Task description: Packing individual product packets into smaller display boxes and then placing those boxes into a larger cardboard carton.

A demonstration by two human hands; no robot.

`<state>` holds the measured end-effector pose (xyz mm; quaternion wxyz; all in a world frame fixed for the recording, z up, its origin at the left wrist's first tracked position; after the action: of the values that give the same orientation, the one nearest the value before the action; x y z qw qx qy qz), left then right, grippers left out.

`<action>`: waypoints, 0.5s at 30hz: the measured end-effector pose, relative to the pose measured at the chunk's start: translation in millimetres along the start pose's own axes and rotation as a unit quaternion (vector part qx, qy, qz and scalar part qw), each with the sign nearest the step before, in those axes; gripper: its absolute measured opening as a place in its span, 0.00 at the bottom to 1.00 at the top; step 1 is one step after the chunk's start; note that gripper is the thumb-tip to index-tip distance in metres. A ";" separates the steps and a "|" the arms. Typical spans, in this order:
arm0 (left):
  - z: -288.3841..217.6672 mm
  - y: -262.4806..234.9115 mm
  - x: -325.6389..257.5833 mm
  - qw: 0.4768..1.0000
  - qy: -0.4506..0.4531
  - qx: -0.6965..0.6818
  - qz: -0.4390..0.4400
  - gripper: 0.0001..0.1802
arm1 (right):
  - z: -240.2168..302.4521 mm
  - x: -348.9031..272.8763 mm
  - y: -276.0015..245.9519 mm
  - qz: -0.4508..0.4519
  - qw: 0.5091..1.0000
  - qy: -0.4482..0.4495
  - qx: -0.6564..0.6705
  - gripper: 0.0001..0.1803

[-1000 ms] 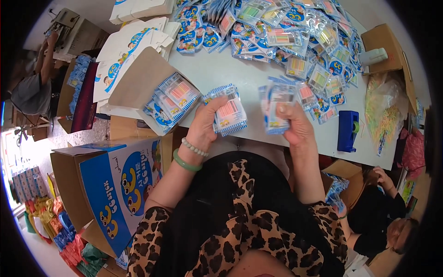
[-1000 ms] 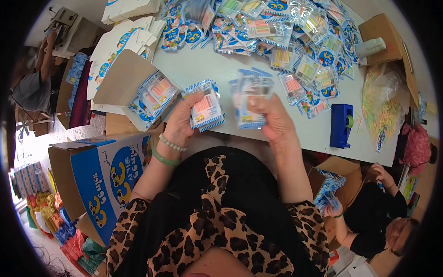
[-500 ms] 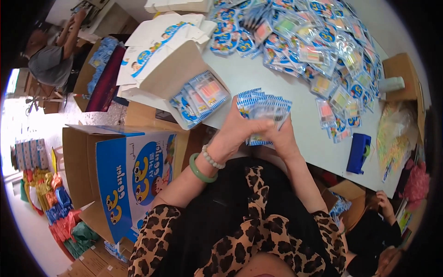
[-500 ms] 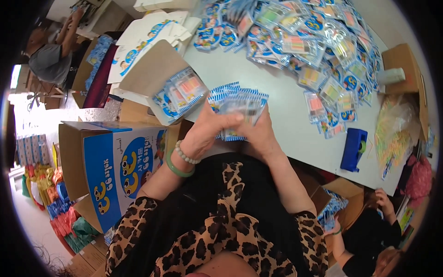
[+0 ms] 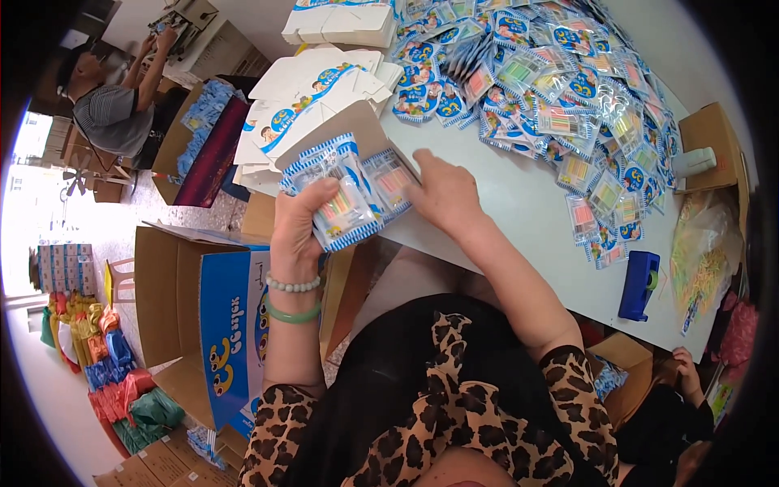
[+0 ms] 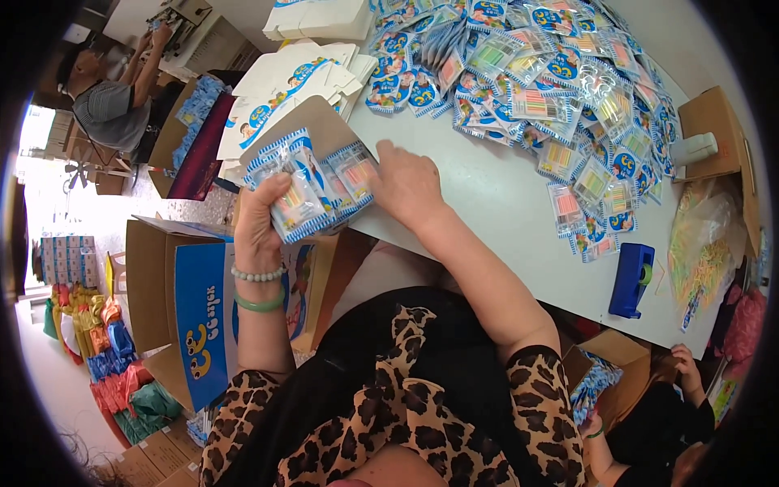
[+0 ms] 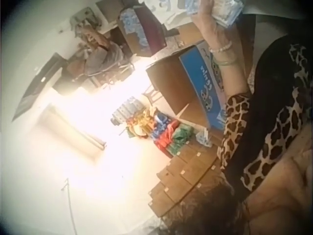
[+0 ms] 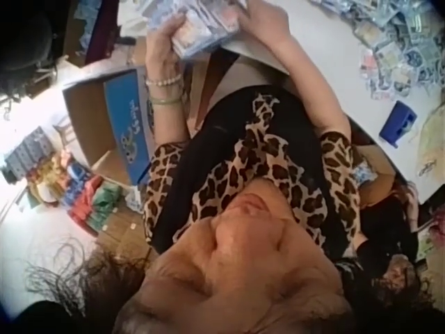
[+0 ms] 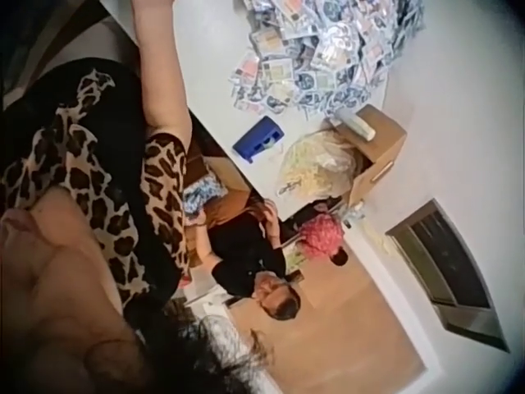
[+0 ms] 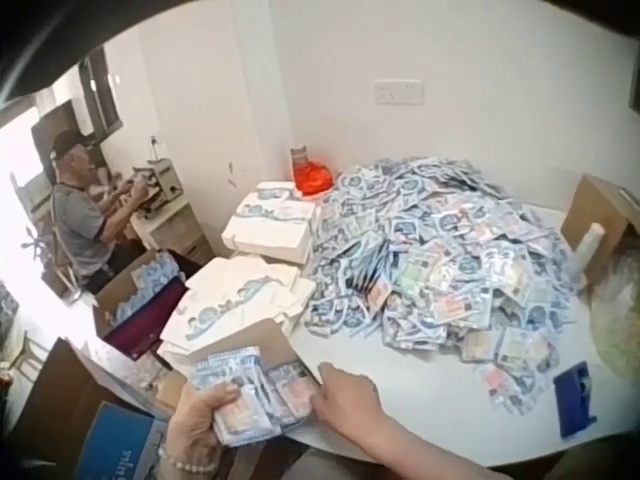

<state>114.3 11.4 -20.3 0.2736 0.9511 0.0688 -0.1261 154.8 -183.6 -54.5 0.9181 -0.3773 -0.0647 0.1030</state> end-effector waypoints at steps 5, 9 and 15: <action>4.1 5.4 9.1 0.990 0.017 0.131 -0.052 0.20 | -15.3 -24.2 12.1 0.005 0.994 0.042 -0.099 0.07; 18.4 38.5 13.6 0.976 -0.008 0.215 0.031 0.19 | -24.7 -66.1 -2.5 -0.015 0.990 0.086 -0.111 0.08; 63.4 82.6 1.5 0.861 0.090 0.500 -0.009 0.36 | -32.0 -94.9 -28.7 -0.077 0.987 0.100 -0.102 0.10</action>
<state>119.4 -92.1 -31.0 -0.2476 0.9666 0.0291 -0.0597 73.0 -247.9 -60.8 0.8817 -0.4715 -0.0117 -0.0137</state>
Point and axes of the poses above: each hand's wrist, its own x-axis towards the middle knuckle, its own y-axis out of the palm, z = x × y, the point moved 3 cm from there along x, towards the middle knuckle, and after that the axes turned 5 degrees about x, right-handed, at the moved point
